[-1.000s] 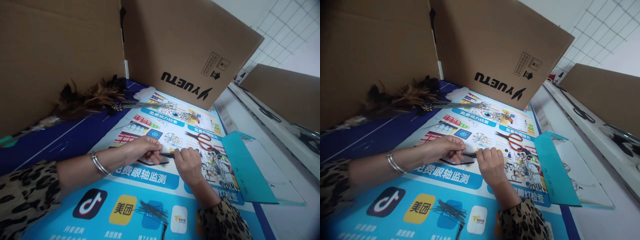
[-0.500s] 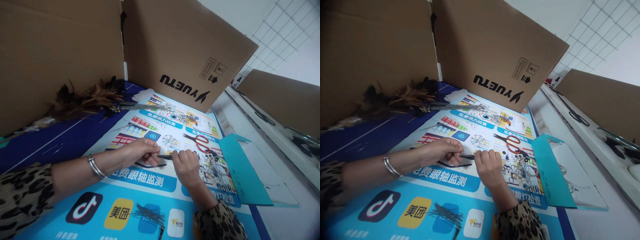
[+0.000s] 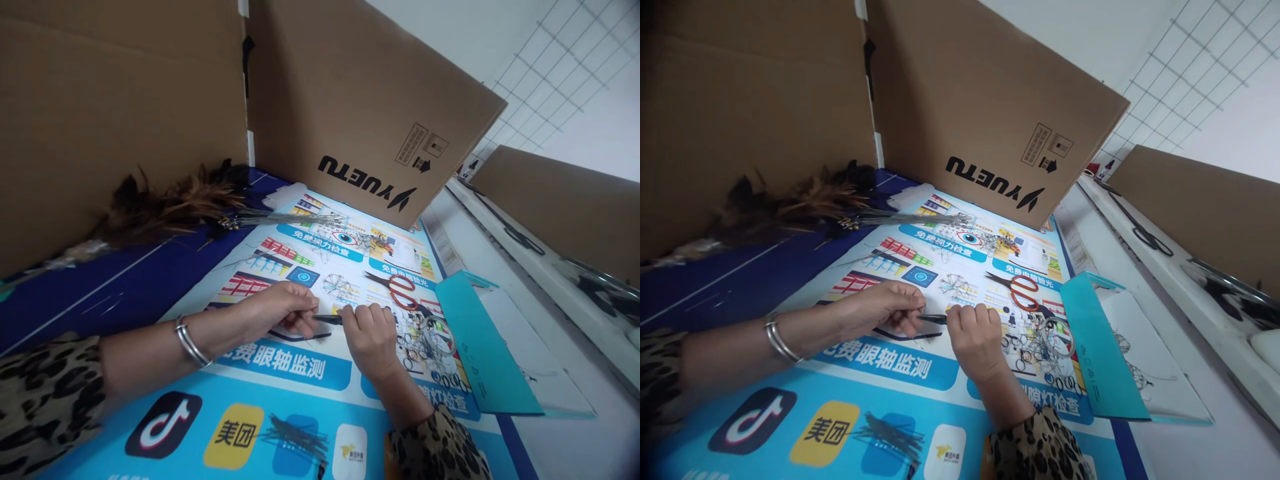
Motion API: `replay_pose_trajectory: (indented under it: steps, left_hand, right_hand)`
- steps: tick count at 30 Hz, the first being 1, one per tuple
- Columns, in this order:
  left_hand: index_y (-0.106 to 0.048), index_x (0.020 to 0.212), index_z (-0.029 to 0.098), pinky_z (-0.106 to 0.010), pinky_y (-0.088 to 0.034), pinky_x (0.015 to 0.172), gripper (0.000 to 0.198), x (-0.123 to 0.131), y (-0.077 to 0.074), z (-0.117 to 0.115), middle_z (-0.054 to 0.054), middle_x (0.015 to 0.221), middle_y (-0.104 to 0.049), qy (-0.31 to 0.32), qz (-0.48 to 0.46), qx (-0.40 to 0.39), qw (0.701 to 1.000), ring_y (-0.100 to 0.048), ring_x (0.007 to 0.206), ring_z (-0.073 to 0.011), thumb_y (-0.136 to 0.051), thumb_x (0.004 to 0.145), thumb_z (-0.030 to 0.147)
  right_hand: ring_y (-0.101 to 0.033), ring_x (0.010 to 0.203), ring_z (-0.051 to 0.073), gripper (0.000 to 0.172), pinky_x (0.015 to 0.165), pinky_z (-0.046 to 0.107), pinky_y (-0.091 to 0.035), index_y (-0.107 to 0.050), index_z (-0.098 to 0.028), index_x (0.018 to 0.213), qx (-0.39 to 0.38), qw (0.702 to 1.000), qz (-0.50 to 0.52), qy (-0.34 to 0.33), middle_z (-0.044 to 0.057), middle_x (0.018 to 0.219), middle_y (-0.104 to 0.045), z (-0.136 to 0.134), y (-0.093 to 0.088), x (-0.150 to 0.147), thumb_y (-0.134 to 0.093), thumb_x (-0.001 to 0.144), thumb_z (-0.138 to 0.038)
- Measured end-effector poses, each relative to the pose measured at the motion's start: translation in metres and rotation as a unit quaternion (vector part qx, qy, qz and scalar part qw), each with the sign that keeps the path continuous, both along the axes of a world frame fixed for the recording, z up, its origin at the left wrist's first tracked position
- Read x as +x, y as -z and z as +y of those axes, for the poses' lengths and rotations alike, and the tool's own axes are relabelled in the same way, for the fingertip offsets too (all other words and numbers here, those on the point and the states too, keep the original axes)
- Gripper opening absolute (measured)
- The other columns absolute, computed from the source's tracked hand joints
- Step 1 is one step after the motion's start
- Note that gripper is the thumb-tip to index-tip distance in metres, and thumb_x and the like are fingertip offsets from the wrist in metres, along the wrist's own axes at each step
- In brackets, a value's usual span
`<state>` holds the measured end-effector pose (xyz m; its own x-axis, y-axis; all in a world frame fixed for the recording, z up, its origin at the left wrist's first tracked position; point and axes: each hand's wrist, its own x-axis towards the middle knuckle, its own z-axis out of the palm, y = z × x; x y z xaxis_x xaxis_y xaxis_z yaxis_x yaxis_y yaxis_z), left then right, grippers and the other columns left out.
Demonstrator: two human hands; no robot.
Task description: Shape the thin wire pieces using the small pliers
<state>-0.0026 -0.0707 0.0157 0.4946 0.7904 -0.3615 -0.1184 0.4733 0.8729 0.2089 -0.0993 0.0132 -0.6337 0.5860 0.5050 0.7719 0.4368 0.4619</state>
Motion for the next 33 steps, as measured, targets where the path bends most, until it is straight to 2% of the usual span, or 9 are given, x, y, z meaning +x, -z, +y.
replay_pose_trajectory:
  steps: [6,18,23,26,29,33]
  left_hand:
    - [-0.055,0.071,0.015,-0.02,-0.039,0.048,0.024,0.002,-0.004,-0.003,-0.002,0.064,-0.069,-0.016,0.023,0.018,0.999,-0.065,0.054,-0.0138,-0.062,0.073,0.037]
    - [-0.055,0.068,0.016,-0.021,-0.039,0.051,0.026,0.004,-0.012,-0.005,0.0,0.059,-0.063,-0.025,0.082,0.124,0.989,-0.061,0.053,-0.0122,-0.058,0.076,0.04]
    - [-0.055,0.068,0.018,-0.022,-0.043,0.054,0.017,0.0,-0.005,0.001,0.0,0.06,-0.064,0.026,0.102,0.186,0.977,-0.061,0.053,-0.0128,-0.054,0.077,0.032]
    - [-0.058,0.071,0.019,-0.023,-0.044,0.059,0.014,-0.005,-0.004,0.004,0.0,0.062,-0.066,0.062,0.155,0.276,0.947,-0.063,0.06,-0.0145,-0.051,0.079,0.029]
    - [-0.06,0.074,0.02,-0.023,-0.044,0.062,0.015,-0.009,-0.011,0.003,0.0,0.066,-0.069,0.093,0.199,0.343,0.913,-0.064,0.066,-0.0159,-0.049,0.081,0.027]
    - [-0.061,0.075,0.02,-0.023,-0.045,0.063,0.017,-0.013,-0.02,0.001,-0.001,0.07,-0.07,0.129,0.19,0.373,0.899,-0.065,0.068,-0.0166,-0.047,0.082,0.028]
  right_hand:
    - [-0.038,0.063,0.015,0.01,0.059,0.034,-0.02,-0.058,-0.02,0.091,0.011,1.0,0.0,0.001,0.001,0.065,-0.047,0.0,-0.003,-0.002,-0.049,0.089,-0.024]
    - [-0.039,0.063,0.015,0.007,0.059,0.032,-0.022,-0.055,-0.018,0.085,-0.015,1.0,0.009,0.008,0.002,0.066,-0.048,-0.001,0.003,-0.004,-0.048,0.087,-0.018]
    - [-0.042,0.064,0.016,0.009,0.057,0.03,-0.022,-0.052,-0.018,0.073,-0.098,0.995,0.015,0.006,0.003,0.068,-0.051,0.001,0.006,-0.004,-0.051,0.082,-0.017]
    - [-0.046,0.064,0.016,0.01,0.054,0.028,-0.02,-0.052,-0.019,0.072,-0.167,0.986,0.018,0.018,0.002,0.068,-0.054,0.001,0.003,-0.005,-0.055,0.08,-0.023]
    - [-0.049,0.062,0.014,0.015,0.051,0.026,-0.017,-0.054,-0.02,0.072,-0.236,0.971,0.026,0.039,0.0,0.069,-0.057,0.0,-0.002,-0.006,-0.057,0.08,-0.032]
    - [-0.051,0.058,0.011,0.02,0.05,0.026,-0.016,-0.056,-0.022,0.072,-0.298,0.953,0.042,0.041,-0.002,0.07,-0.061,-0.001,-0.011,-0.006,-0.057,0.081,-0.04]
